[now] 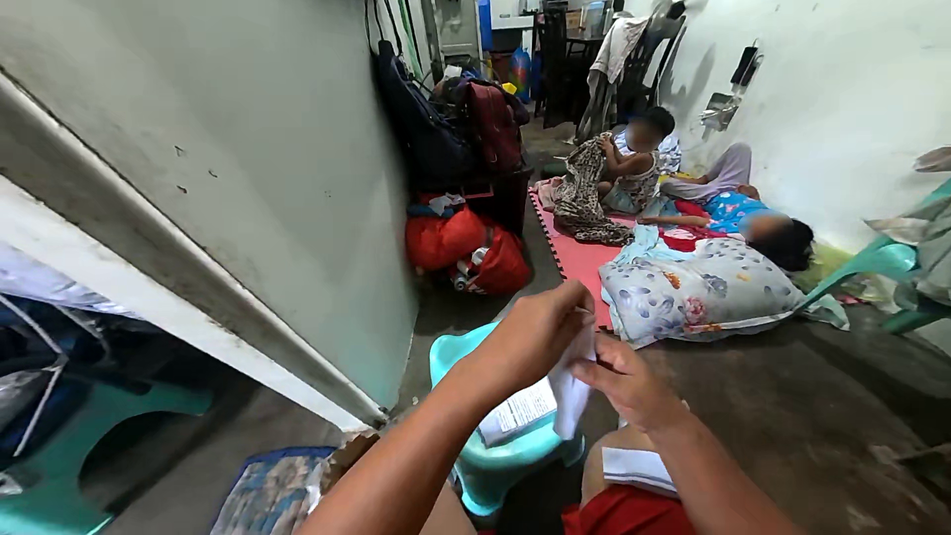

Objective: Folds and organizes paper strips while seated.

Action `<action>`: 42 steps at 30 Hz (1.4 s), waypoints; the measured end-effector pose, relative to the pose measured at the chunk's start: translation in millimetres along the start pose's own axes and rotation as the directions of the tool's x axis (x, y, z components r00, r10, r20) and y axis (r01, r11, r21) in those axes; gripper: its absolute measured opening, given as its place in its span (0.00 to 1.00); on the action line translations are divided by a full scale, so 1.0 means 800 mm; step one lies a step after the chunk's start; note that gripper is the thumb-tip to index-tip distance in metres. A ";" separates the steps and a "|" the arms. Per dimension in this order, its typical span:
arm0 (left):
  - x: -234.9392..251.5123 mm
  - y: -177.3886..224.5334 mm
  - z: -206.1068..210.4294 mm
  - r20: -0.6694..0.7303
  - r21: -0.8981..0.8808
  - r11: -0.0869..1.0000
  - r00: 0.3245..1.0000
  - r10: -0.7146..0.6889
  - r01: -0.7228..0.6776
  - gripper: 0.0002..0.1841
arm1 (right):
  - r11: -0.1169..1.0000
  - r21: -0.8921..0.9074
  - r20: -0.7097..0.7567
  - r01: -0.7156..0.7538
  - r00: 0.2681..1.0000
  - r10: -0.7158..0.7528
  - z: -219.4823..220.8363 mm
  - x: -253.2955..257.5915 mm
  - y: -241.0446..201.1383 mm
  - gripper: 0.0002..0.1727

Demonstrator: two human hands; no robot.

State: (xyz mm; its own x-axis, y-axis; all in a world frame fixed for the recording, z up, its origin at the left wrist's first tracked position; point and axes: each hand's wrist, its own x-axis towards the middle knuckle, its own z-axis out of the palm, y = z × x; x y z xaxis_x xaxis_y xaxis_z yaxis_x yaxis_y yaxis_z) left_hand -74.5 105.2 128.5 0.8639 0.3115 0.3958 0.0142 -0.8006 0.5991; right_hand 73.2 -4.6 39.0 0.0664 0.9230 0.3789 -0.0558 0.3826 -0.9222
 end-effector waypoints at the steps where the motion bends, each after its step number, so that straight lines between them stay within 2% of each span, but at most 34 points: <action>1: -0.002 -0.005 -0.002 -0.022 0.030 0.999 1.000 0.022 -0.021 0.10 | 0.999 0.027 0.033 -0.026 0.999 0.025 0.005 0.003 0.006 0.07; 4: -0.008 -0.023 -0.010 -0.093 0.174 0.978 0.987 0.129 -0.112 0.09 | 0.979 0.110 0.101 -0.174 0.982 0.163 0.019 0.005 0.027 0.05; 6: -0.009 -0.033 -0.018 -0.118 0.225 0.966 0.981 0.157 -0.127 0.09 | 0.949 0.103 0.131 -0.298 0.950 0.285 0.023 0.001 0.045 0.06; 7: -0.010 -0.038 -0.022 -0.122 0.237 0.963 0.979 0.164 -0.131 0.08 | 0.928 0.038 0.147 -0.371 0.920 0.362 0.023 -0.002 0.056 0.06; 9: -0.012 -0.046 -0.030 -0.112 0.249 0.961 0.982 0.154 -0.123 0.08 | 0.830 -0.285 0.184 -0.479 0.823 0.538 0.018 -0.005 0.079 0.09; 10: -0.013 -0.049 -0.033 -0.097 0.255 0.961 0.986 0.134 -0.106 0.08 | 0.743 -0.472 0.217 -0.475 0.754 0.620 0.012 -0.002 0.086 0.12; 11: -0.015 -0.052 -0.036 -0.082 0.268 0.960 0.991 0.107 -0.081 0.08 | 0.669 -0.606 0.222 -0.431 0.716 0.662 0.004 0.001 0.092 0.15; 12: -0.016 -0.055 -0.037 -0.071 0.282 0.957 0.994 0.083 -0.060 0.08 | 0.634 -0.670 0.189 -0.386 0.738 0.648 -0.003 0.005 0.092 0.18; 13: -0.017 -0.057 -0.039 -0.057 0.288 0.956 0.996 0.065 -0.046 0.08 | 0.651 -0.669 0.142 -0.359 0.798 0.586 -0.009 0.010 0.086 0.24; 15: -0.019 -0.063 -0.038 -0.027 0.293 0.955 0.998 0.052 -0.042 0.06 | 0.771 -0.565 0.036 -0.294 0.925 0.379 -0.013 0.027 0.067 0.33; 16: -0.019 -0.065 -0.037 -0.010 0.293 0.955 0.998 0.054 -0.049 0.04 | 0.826 -0.501 -0.013 -0.257 0.957 0.290 -0.011 0.038 0.057 0.36; 18: -0.018 -0.071 -0.032 0.008 0.294 0.952 0.997 0.083 -0.082 0.03 | 0.894 -0.412 -0.073 -0.174 0.985 0.158 -0.002 0.059 0.044 0.40; 20: -0.016 -0.078 -0.027 -0.003 0.276 0.953 0.992 0.129 -0.124 0.05 | 0.950 -0.292 -0.052 -0.113 0.993 0.102 0.009 0.076 0.039 0.36; 24: -0.016 -0.085 -0.023 -0.087 0.271 0.953 0.983 0.162 -0.133 0.08 | 0.988 0.036 -0.051 -0.147 0.988 0.149 0.035 0.089 0.047 0.24; 28: -0.020 -0.089 -0.031 -0.210 0.273 0.959 0.968 0.135 -0.074 0.09 | 0.965 0.111 0.031 -0.237 0.971 0.235 0.045 0.083 0.072 0.15; 33: -0.036 -0.110 -0.041 -0.383 0.239 0.970 0.922 0.065 0.031 0.09 | 0.940 0.097 0.126 -0.327 0.941 0.315 0.031 0.071 0.094 0.10; 37: -0.043 -0.121 -0.045 -0.542 0.153 0.981 0.840 -0.018 0.120 0.09 | 0.939 0.082 0.110 -0.333 0.940 0.324 0.011 0.074 0.094 0.08; 42: -0.051 -0.130 -0.033 -0.682 -0.218 0.952 0.665 -0.306 0.215 0.08 | 0.949 0.165 -0.098 -0.270 0.952 0.288 -0.003 0.084 0.088 0.07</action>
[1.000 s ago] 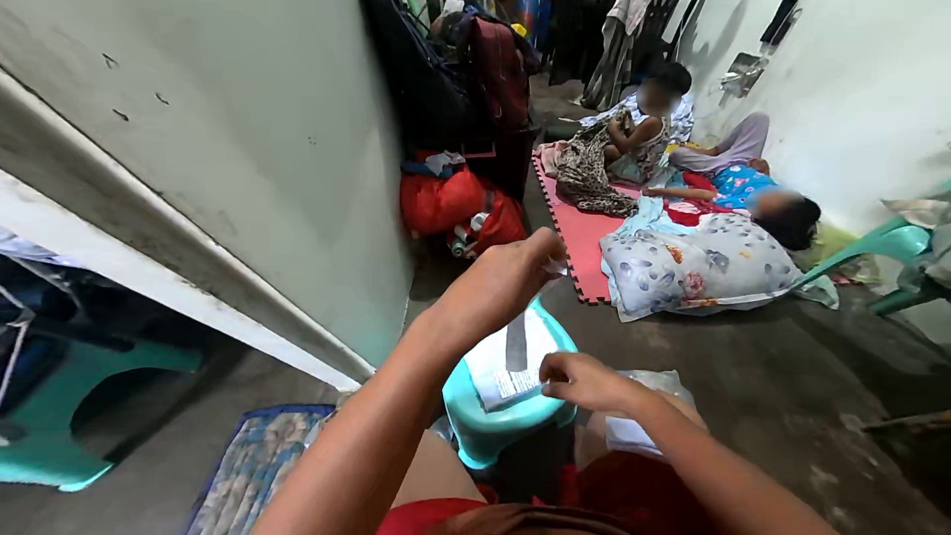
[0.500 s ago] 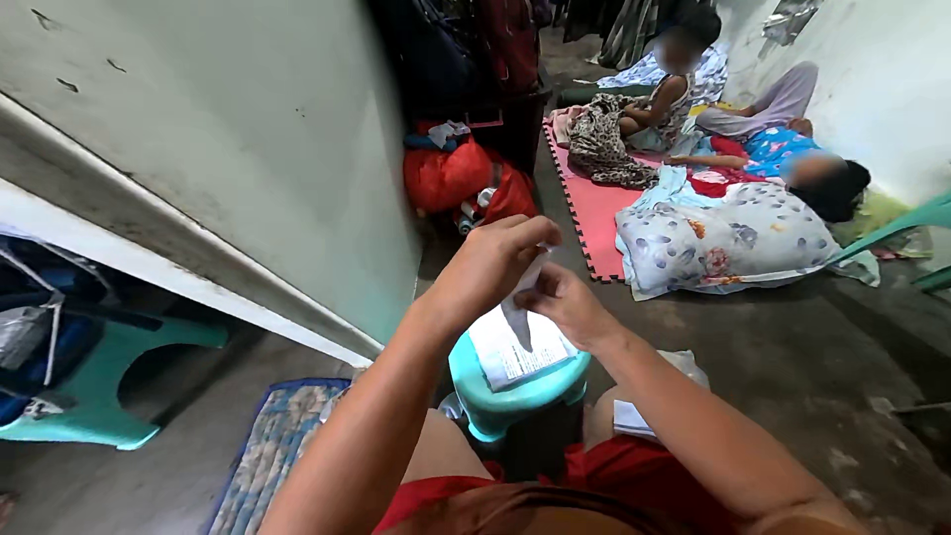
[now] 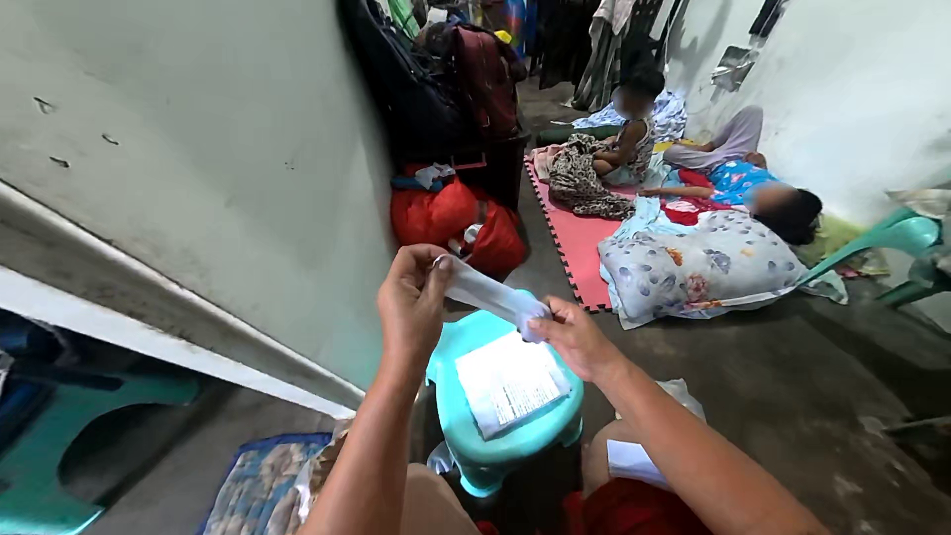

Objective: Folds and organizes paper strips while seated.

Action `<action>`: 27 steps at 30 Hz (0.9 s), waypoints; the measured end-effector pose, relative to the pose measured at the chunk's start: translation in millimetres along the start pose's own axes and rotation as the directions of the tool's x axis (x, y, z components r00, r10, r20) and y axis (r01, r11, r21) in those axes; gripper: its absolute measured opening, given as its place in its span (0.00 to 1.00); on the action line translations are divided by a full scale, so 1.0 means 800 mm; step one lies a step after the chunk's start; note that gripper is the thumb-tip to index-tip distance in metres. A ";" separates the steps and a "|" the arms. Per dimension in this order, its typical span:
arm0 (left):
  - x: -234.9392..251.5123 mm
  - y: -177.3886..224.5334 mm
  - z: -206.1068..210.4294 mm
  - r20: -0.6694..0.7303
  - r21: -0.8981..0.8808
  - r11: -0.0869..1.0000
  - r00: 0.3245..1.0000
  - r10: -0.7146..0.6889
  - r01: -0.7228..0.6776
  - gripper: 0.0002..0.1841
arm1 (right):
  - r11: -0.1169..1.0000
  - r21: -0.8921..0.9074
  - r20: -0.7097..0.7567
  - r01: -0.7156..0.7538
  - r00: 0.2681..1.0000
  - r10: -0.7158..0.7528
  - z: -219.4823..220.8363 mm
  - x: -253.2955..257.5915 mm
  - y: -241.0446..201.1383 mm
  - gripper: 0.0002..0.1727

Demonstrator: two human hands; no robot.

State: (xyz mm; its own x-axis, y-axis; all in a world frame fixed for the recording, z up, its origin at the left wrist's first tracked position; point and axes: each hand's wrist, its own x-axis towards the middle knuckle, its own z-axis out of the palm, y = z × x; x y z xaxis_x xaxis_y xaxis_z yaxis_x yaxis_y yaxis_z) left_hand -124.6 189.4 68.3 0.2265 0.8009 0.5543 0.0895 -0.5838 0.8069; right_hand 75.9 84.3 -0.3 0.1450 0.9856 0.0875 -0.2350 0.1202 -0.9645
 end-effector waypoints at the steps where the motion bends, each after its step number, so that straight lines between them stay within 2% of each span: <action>1: -0.004 -0.006 0.001 -0.019 -0.065 0.996 0.998 -0.068 0.067 0.10 | 0.999 0.043 -0.054 0.009 0.999 -0.007 0.000 0.003 -0.003 0.07; 3: -0.015 -0.019 0.004 -0.037 -0.233 0.949 0.973 -0.229 0.214 0.14 | 0.995 0.098 -0.149 0.009 0.989 0.005 0.000 0.008 -0.011 0.07; 5: -0.026 -0.027 0.007 -0.015 -0.380 0.855 0.922 -0.387 0.352 0.16 | 0.995 0.098 -0.225 -0.005 0.974 0.027 -0.002 0.013 -0.016 0.09; 7: -0.040 -0.030 0.010 -0.003 -0.475 0.771 0.875 -0.484 0.425 0.16 | 0.999 0.052 -0.263 -0.012 0.965 0.025 -0.008 0.019 -0.014 0.12; 11: -0.079 -0.056 0.018 -0.002 -0.561 0.666 0.803 -0.596 0.492 0.08 | 0.992 -0.060 -0.273 -0.112 0.958 0.091 -0.015 0.020 -0.008 0.16; 16: -0.124 -0.094 0.020 0.066 -0.550 0.557 0.698 -0.713 0.622 0.08 | 0.955 -0.131 -0.250 -0.266 0.941 0.228 -0.024 0.019 0.025 0.24; 19: -0.135 -0.112 0.019 0.105 -0.431 0.568 0.665 -0.740 0.701 0.09 | 0.925 -0.227 -0.220 -0.306 0.941 0.257 -0.035 0.021 0.047 0.20; 22: -0.146 -0.138 0.016 0.167 -0.173 0.597 0.621 -0.766 0.783 0.11 | 0.836 -0.379 -0.171 -0.397 0.918 0.359 -0.045 0.023 0.073 0.14; 25: -0.159 -0.158 0.016 0.287 0.177 0.578 0.520 -0.805 0.797 0.13 | 0.653 -0.545 -0.125 -0.526 0.821 0.557 -0.056 0.021 0.097 0.12; 27: -0.161 -0.161 0.017 0.347 0.399 0.605 0.497 -0.795 0.690 0.15 | 0.533 -0.634 -0.106 -0.561 0.745 0.658 -0.061 0.021 0.111 0.12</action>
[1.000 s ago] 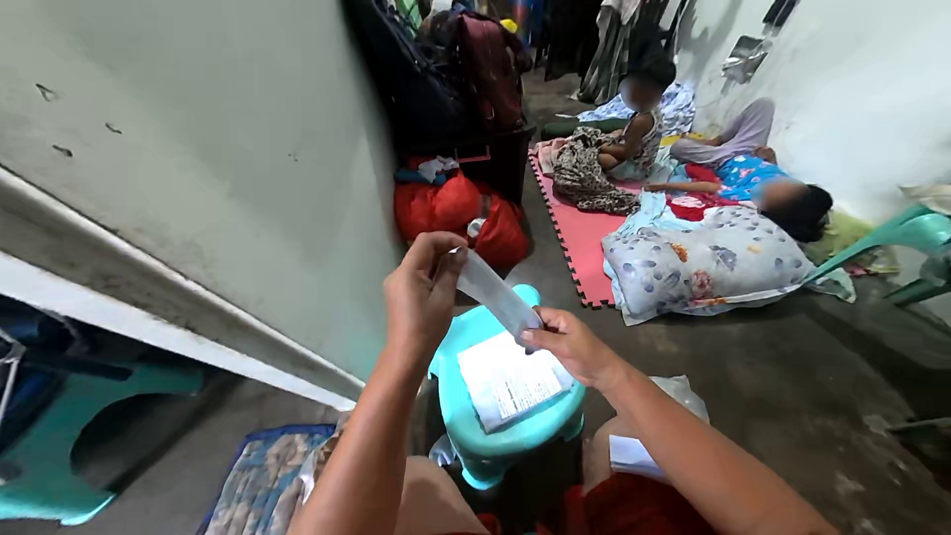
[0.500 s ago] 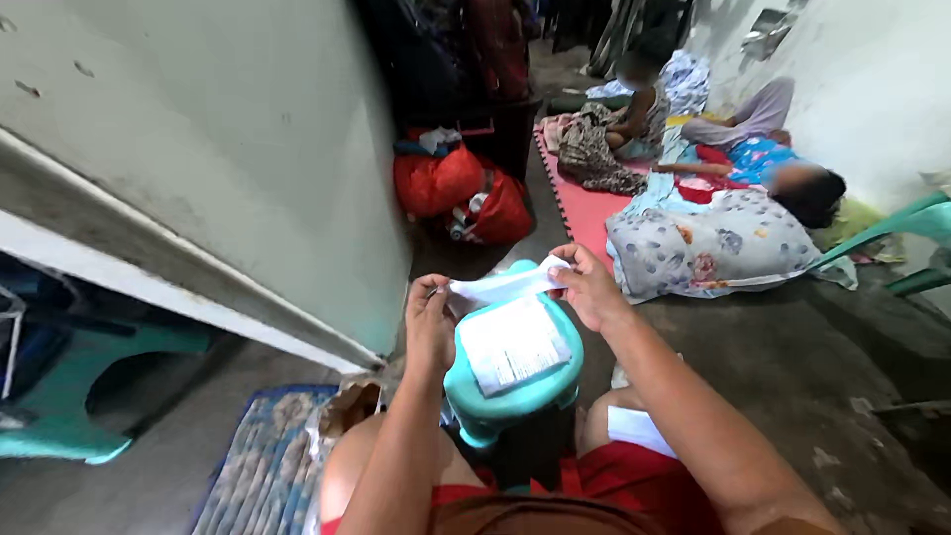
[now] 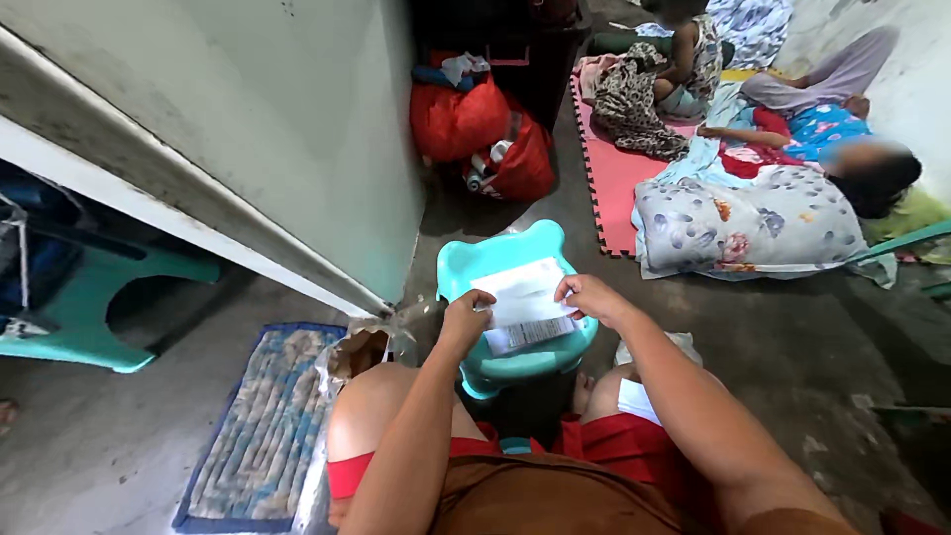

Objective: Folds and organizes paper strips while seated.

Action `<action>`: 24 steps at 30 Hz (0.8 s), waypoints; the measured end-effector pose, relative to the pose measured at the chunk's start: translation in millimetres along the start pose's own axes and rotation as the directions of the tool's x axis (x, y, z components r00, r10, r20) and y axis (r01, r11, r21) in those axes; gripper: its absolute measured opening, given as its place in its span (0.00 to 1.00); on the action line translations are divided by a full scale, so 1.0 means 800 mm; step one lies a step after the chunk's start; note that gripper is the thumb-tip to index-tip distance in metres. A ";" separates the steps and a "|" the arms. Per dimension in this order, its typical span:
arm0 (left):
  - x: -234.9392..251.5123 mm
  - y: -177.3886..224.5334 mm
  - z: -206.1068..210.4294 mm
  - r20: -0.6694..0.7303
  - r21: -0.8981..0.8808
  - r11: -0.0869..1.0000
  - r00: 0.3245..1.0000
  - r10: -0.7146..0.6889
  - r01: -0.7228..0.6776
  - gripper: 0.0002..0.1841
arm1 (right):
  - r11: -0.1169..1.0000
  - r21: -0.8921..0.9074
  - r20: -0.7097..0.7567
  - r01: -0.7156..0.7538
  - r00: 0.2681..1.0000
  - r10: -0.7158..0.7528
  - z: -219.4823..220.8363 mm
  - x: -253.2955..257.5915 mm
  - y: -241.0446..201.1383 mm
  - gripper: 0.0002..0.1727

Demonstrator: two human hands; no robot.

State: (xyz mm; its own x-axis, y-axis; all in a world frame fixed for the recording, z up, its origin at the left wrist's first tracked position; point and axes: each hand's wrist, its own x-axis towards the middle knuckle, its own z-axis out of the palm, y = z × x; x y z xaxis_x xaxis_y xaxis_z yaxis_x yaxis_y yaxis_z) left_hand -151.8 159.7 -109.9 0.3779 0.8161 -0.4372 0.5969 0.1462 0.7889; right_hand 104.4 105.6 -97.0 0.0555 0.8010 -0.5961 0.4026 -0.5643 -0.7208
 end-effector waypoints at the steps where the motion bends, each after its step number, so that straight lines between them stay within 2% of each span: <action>1: 0.000 0.003 0.000 0.008 0.083 0.996 1.000 0.021 -0.022 0.15 | 0.999 -0.036 0.003 -0.009 1.000 0.009 0.001 0.002 0.001 0.13; 3: 0.000 0.009 0.002 -0.038 0.104 0.992 0.996 0.077 -0.073 0.13 | 0.998 -0.021 -0.095 0.067 0.993 -0.068 0.001 0.003 -0.003 0.13; 5: 0.005 0.011 0.007 -0.119 -0.022 0.995 0.988 0.095 -0.099 0.11 | 0.983 0.037 -0.221 0.181 0.961 -0.169 -0.001 0.009 -0.003 0.12; 7: 0.012 0.009 0.012 -0.152 -0.145 0.987 0.987 0.054 -0.076 0.11 | 0.976 0.048 -0.277 0.212 0.942 -0.191 -0.001 0.017 0.000 0.12; 9: 0.018 0.003 0.016 -0.129 -0.156 0.988 0.992 -0.018 -0.002 0.13 | 0.991 -0.011 -0.252 0.135 0.959 -0.133 0.003 0.026 0.010 0.12; 13: 0.020 -0.001 0.023 -0.076 -0.003 0.996 0.993 -0.094 0.094 0.15 | 0.989 -0.147 -0.161 -0.021 0.987 -0.003 0.012 0.035 0.020 0.12; 16: 0.017 0.000 0.022 -0.063 0.060 0.996 0.997 -0.054 0.058 0.16 | 0.986 -0.164 -0.188 0.005 0.982 -0.036 0.012 0.036 0.021 0.12; 21: 0.012 0.009 0.019 -0.179 0.006 1.000 0.984 0.023 -0.022 0.17 | 0.973 -0.140 -0.351 0.184 0.910 -0.222 0.007 0.029 0.008 0.11; 24: 0.019 -0.003 0.023 -0.117 -0.034 0.998 0.992 -0.049 0.046 0.15 | 0.970 -0.208 -0.301 0.129 0.935 -0.189 0.007 0.036 0.019 0.11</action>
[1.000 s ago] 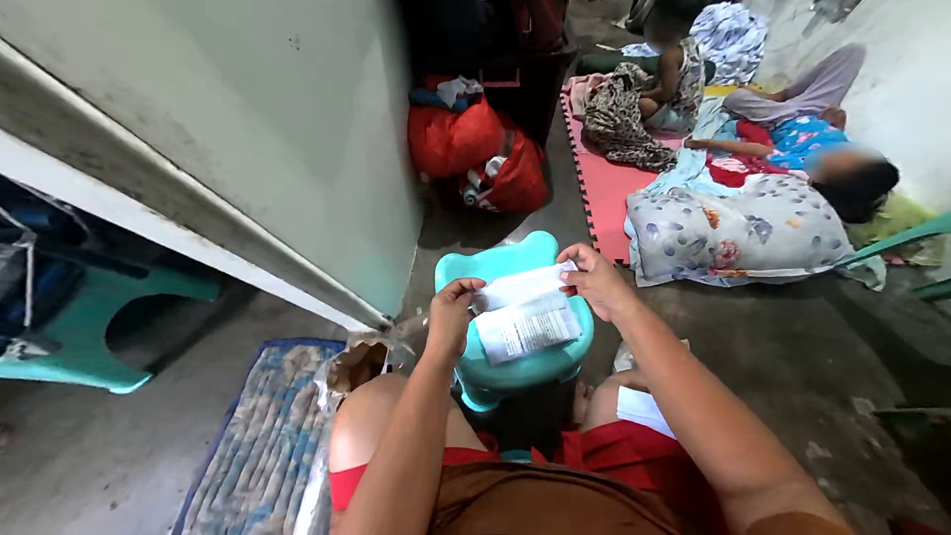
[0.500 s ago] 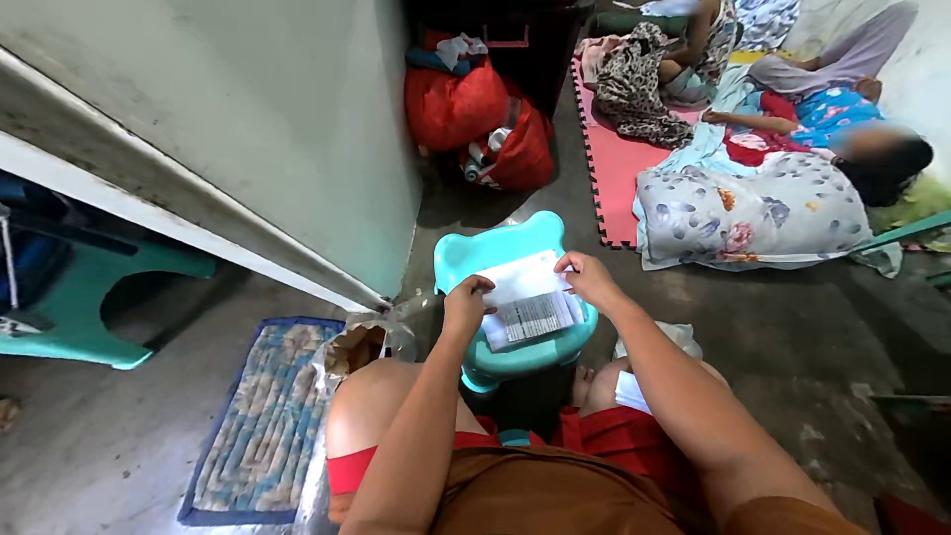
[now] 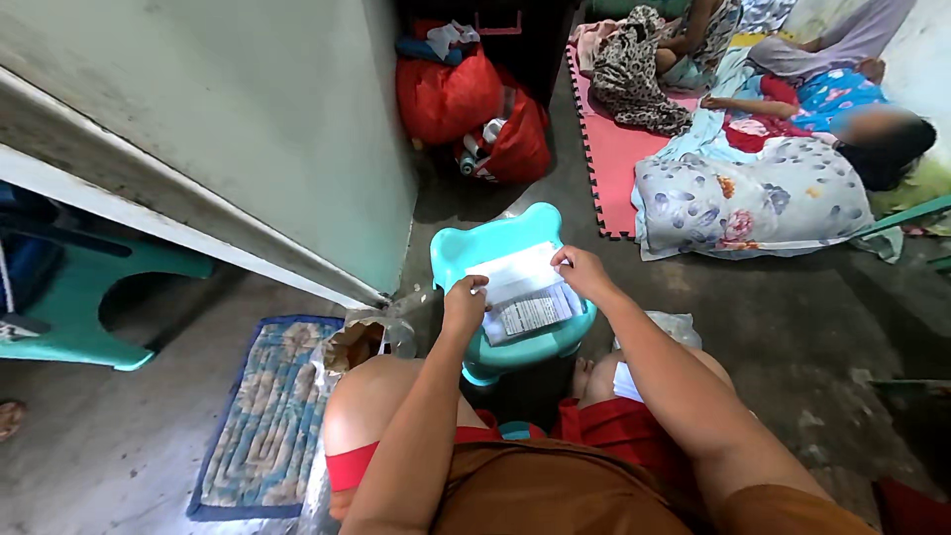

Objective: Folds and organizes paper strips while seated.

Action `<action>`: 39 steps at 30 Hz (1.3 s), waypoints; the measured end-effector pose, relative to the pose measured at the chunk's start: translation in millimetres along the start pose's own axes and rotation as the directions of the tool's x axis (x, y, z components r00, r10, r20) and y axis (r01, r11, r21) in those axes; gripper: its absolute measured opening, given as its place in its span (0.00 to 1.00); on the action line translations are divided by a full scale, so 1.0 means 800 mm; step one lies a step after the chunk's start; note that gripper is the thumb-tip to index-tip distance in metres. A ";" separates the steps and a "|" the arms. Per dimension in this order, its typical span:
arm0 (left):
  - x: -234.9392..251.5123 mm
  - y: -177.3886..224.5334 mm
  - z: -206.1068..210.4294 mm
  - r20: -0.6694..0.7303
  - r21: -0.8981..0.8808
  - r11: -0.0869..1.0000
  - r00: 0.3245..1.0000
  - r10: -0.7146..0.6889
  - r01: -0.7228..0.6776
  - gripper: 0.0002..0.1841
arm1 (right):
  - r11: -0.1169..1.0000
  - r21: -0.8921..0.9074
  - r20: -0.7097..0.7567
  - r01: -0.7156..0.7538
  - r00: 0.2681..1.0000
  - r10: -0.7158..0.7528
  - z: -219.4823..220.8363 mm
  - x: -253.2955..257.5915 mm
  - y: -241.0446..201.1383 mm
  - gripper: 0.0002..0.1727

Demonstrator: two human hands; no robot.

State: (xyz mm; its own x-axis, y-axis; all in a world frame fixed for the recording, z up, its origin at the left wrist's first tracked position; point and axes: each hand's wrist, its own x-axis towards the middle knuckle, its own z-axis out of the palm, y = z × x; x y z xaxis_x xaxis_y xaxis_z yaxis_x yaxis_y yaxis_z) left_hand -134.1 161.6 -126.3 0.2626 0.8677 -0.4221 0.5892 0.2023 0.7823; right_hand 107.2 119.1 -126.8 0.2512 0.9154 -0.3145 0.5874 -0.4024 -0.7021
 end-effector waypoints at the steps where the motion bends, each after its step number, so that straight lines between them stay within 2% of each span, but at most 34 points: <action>1: 0.001 -0.004 0.002 0.030 0.007 1.000 0.999 -0.025 0.025 0.16 | 0.999 -0.041 0.038 -0.019 0.999 0.021 0.001 0.001 0.004 0.11; 4: 0.000 -0.006 0.003 0.100 0.110 0.993 0.993 -0.057 0.046 0.17 | 0.991 -0.127 0.090 -0.032 0.995 0.044 0.005 0.003 0.010 0.11; 9: -0.003 -0.004 0.002 0.105 0.210 0.977 0.993 -0.055 0.032 0.19 | 0.988 -0.148 0.105 -0.049 0.992 0.065 0.004 0.003 0.012 0.10; 24: -0.006 -0.008 0.004 0.091 0.322 0.945 0.995 0.030 -0.058 0.19 | 0.978 -0.187 0.114 -0.090 0.987 0.112 0.006 0.006 0.020 0.11; 30: -0.008 -0.008 0.003 0.091 0.374 0.927 0.996 0.000 -0.034 0.18 | 0.970 -0.220 0.124 -0.104 0.983 0.133 0.007 0.007 0.022 0.11; 35: -0.010 -0.006 -0.001 0.081 0.485 0.872 0.988 -0.129 0.074 0.19 | 0.943 -0.304 0.131 -0.137 0.974 0.183 0.005 0.006 0.024 0.11; 39: -0.011 -0.005 -0.006 0.060 0.487 0.871 0.992 -0.114 0.070 0.16 | 0.929 -0.306 0.078 -0.210 0.967 0.244 -0.016 -0.002 0.007 0.12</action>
State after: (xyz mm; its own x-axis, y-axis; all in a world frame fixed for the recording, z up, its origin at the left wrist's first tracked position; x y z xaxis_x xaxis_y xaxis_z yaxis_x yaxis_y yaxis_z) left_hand -142.6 155.7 -123.7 0.2394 0.8103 -0.5349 0.9035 0.0158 0.4282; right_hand 119.7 115.5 -121.7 0.3265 0.7861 -0.5249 0.7284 -0.5631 -0.3902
